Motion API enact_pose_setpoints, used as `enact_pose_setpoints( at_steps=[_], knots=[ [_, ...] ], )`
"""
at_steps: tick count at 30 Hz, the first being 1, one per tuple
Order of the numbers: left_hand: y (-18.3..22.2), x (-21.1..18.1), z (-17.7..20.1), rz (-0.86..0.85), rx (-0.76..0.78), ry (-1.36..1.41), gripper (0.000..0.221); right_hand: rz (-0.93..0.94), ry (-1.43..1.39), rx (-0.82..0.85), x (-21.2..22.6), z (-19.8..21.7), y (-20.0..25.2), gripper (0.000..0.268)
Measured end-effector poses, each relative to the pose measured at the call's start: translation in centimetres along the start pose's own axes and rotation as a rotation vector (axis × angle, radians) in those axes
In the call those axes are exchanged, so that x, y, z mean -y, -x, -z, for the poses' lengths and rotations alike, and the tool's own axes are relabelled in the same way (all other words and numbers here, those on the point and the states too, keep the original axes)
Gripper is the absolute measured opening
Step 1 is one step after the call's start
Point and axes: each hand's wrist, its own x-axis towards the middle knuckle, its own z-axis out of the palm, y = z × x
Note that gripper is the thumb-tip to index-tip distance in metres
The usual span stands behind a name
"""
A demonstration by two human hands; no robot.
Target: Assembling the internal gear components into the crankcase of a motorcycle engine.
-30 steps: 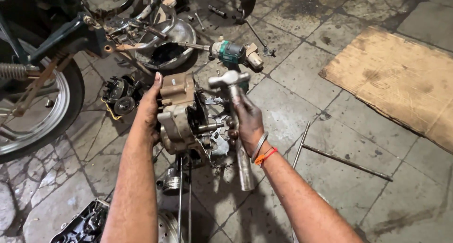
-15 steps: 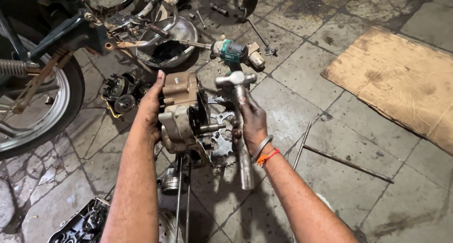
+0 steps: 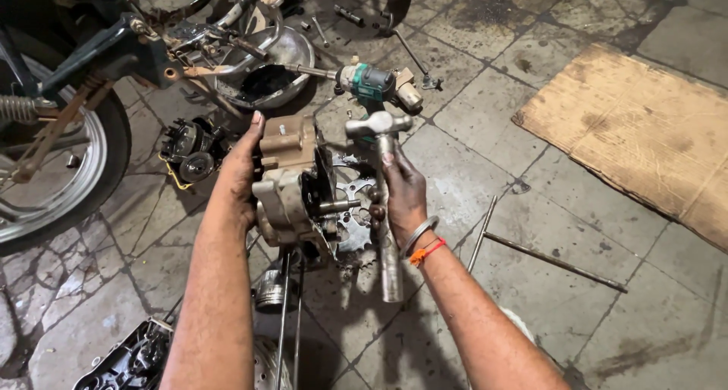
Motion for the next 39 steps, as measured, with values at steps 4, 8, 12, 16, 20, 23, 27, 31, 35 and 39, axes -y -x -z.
enact_pose_setpoints(
  at_steps=[4,8,12,16,20,23,27,31,35,39],
  knots=[
    [-0.5,-0.1,0.0,0.025,-0.031,0.007,0.068,0.017,-0.005,-0.044,-0.2,-0.6,0.3,0.048],
    [-0.7,0.5,0.5,-0.036,-0.123,-0.097,0.071,0.057,0.164,0.198,-0.9,0.9,-1.0,0.048],
    [-1.8,0.9,0.6,-0.071,-0.073,-0.093,0.075,-0.049,0.015,0.159,-0.7,1.6,-0.6,0.042],
    [-2.7,1.1,1.1,-0.041,-0.194,-0.201,0.077,0.055,0.068,0.041,-0.7,2.3,1.5,0.039],
    [-3.7,2.1,2.0,-0.116,-0.2,-0.168,0.078,-0.034,-0.194,-0.098,-1.0,2.7,5.6,0.037],
    [-2.8,1.2,1.4,-0.111,-0.181,-0.186,0.076,-0.047,-0.142,-0.136,-1.3,3.6,8.7,0.038],
    [-2.8,1.3,1.8,-0.112,-0.154,-0.202,0.077,-0.061,0.045,-0.07,-0.7,5.2,11.5,0.037],
    [-3.7,1.8,2.3,-0.125,-0.181,-0.233,0.08,-0.075,-0.001,-0.097,-0.3,5.0,13.2,0.037],
    [-5.0,2.3,3.4,-0.185,-0.193,-0.308,0.086,-0.117,-0.104,-0.178,0.9,3.3,13.9,0.037],
    [-6.4,3.1,3.9,-0.249,-0.28,-0.452,0.092,-0.019,0.097,-0.157,-0.1,2.9,13.7,0.044]
  ],
)
